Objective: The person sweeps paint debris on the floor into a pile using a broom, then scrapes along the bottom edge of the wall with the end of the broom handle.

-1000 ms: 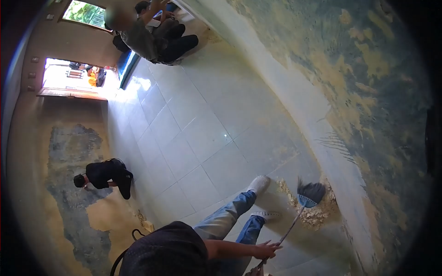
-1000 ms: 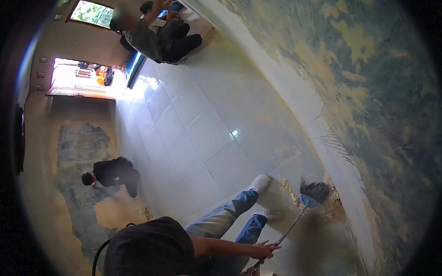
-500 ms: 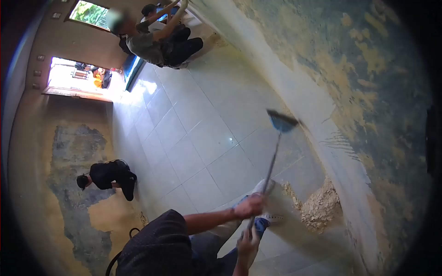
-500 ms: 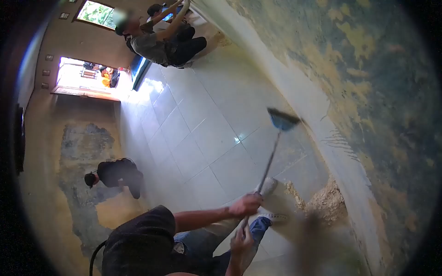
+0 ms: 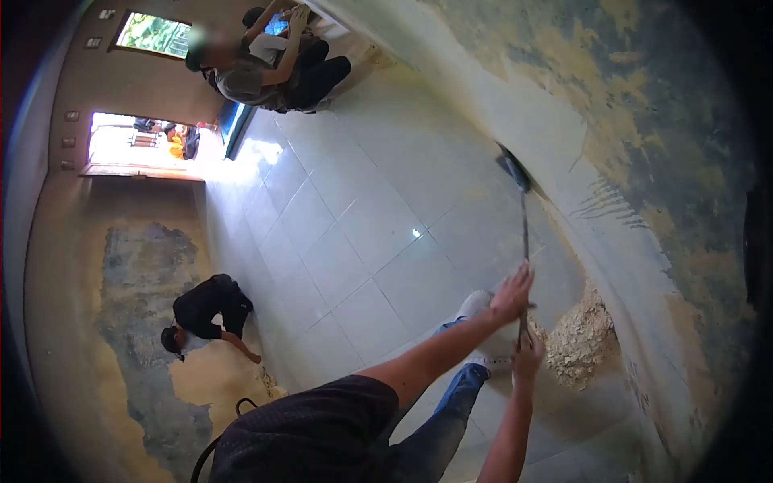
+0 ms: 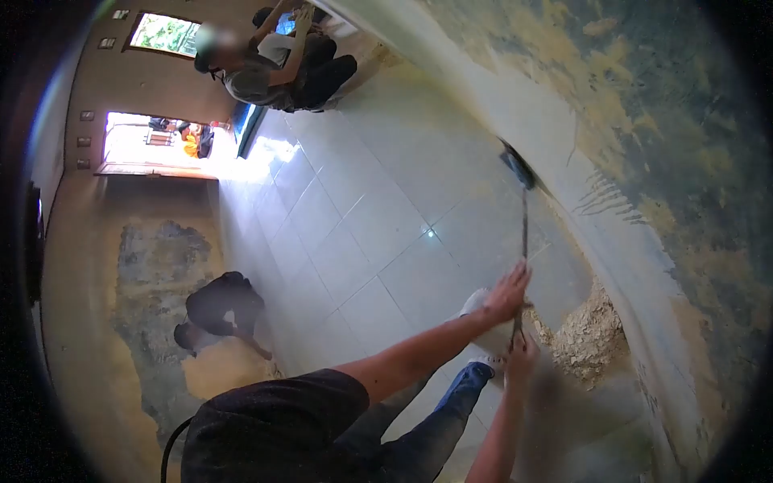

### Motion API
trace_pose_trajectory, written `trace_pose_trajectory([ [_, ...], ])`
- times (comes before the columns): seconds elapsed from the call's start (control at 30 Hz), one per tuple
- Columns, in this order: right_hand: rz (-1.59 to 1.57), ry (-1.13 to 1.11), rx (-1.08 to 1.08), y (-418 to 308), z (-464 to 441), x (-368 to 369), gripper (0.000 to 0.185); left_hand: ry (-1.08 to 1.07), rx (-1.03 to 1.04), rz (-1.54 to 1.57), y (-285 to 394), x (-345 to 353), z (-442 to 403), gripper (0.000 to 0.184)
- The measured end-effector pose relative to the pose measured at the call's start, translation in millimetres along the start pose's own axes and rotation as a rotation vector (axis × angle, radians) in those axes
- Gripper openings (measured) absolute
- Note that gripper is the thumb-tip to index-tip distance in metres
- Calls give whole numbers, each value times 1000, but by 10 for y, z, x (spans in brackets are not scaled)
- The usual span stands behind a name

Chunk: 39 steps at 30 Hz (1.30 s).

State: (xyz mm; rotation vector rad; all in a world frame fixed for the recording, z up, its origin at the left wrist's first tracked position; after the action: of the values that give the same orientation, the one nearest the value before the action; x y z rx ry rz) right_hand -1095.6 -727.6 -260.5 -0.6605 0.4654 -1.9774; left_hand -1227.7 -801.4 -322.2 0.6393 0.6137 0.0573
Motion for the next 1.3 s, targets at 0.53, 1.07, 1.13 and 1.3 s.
trace_pose_trajectory([
  [0.53, 39, 571, 222, 1465, 3259, -1028, 37, -220, 637, 103, 1401, 2551, 1947, 54],
  [1.07, 944, -153, -323, -467, 1106, 248, 42, 347, 349, -234, -47, -92, 1047, 30],
  [1.13, 1006, -199, -356, -676, 480, 245, 41, 514, 222, -323, -280, -231, 595, 32],
  [1.3, 853, -384, 133, -496, -724, -27, 19, 60, -160, -174, -476, -183, -72, 52],
])
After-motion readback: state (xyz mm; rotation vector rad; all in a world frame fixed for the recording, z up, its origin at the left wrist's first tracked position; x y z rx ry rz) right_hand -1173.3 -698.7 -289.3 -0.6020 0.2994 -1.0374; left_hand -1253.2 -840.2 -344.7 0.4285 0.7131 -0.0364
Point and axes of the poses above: each hand's wrist, its own z-axis away from the middle knuckle, its own x-axis out of the palm, y = z × x, the point moved 3 cm from there along -z, towards the middle knuckle, and after that the axes turned 12 degrees about -y, right-handed, at the moved point
